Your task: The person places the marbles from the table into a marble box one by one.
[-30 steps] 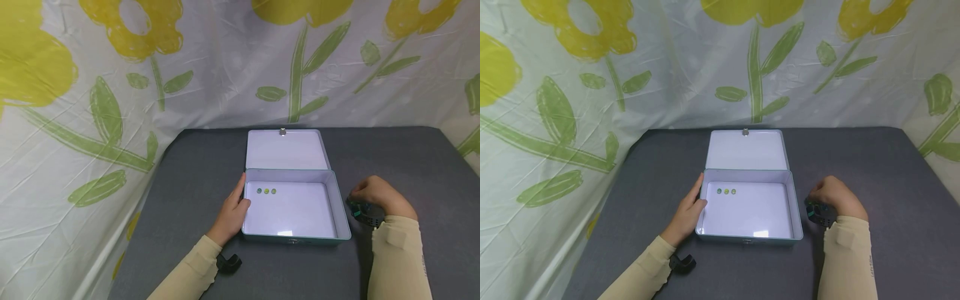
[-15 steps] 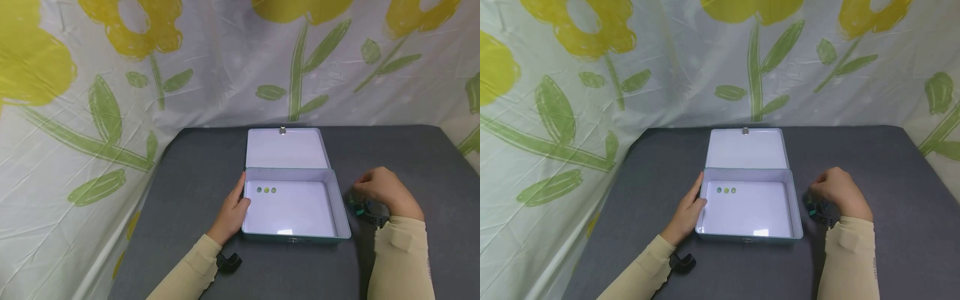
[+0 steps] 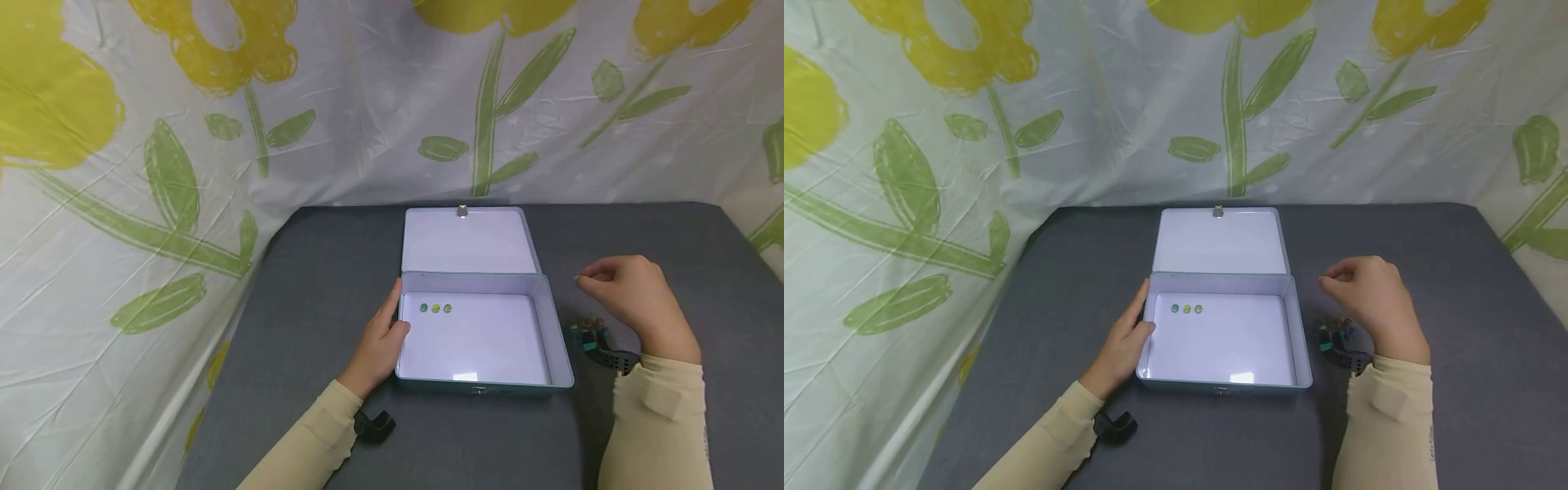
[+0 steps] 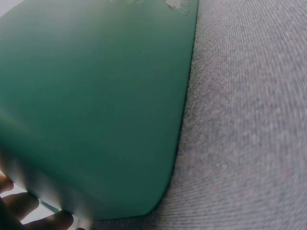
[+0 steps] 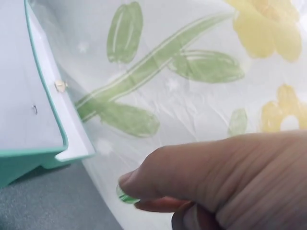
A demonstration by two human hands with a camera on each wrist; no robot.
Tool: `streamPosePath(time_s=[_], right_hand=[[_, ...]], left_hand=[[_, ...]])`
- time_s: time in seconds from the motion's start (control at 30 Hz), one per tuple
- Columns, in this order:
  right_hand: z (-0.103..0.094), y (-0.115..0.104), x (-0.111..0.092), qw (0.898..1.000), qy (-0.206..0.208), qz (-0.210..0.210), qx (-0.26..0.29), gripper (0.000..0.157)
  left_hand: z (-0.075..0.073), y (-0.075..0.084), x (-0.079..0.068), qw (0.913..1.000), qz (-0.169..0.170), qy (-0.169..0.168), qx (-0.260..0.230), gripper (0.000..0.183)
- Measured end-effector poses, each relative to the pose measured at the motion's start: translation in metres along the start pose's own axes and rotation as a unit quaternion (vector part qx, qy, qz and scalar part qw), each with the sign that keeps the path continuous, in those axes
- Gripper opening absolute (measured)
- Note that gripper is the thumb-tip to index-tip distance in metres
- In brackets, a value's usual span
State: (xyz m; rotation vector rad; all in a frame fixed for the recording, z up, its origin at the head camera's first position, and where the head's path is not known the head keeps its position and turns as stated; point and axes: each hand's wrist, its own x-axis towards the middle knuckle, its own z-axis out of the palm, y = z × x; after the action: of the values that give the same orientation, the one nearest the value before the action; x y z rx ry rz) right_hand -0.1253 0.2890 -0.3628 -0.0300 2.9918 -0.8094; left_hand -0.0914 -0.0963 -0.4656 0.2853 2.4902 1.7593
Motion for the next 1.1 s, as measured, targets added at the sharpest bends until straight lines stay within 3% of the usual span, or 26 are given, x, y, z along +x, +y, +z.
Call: streamPosePath(time_s=[0.53,1.1], right_hand=[[0.01,-0.03,0.0,0.997,0.051,-0.028,0.047,0.034],[0.029,-0.058,0.011,0.995,0.057,-0.066,0.054,0.031]], left_hand=[[0.0,0.001,-0.001,1.0,0.003,0.004,0.002,0.074],[0.0,-0.002,-0.001,0.9999,-0.005,0.005,0.008,0.073]])
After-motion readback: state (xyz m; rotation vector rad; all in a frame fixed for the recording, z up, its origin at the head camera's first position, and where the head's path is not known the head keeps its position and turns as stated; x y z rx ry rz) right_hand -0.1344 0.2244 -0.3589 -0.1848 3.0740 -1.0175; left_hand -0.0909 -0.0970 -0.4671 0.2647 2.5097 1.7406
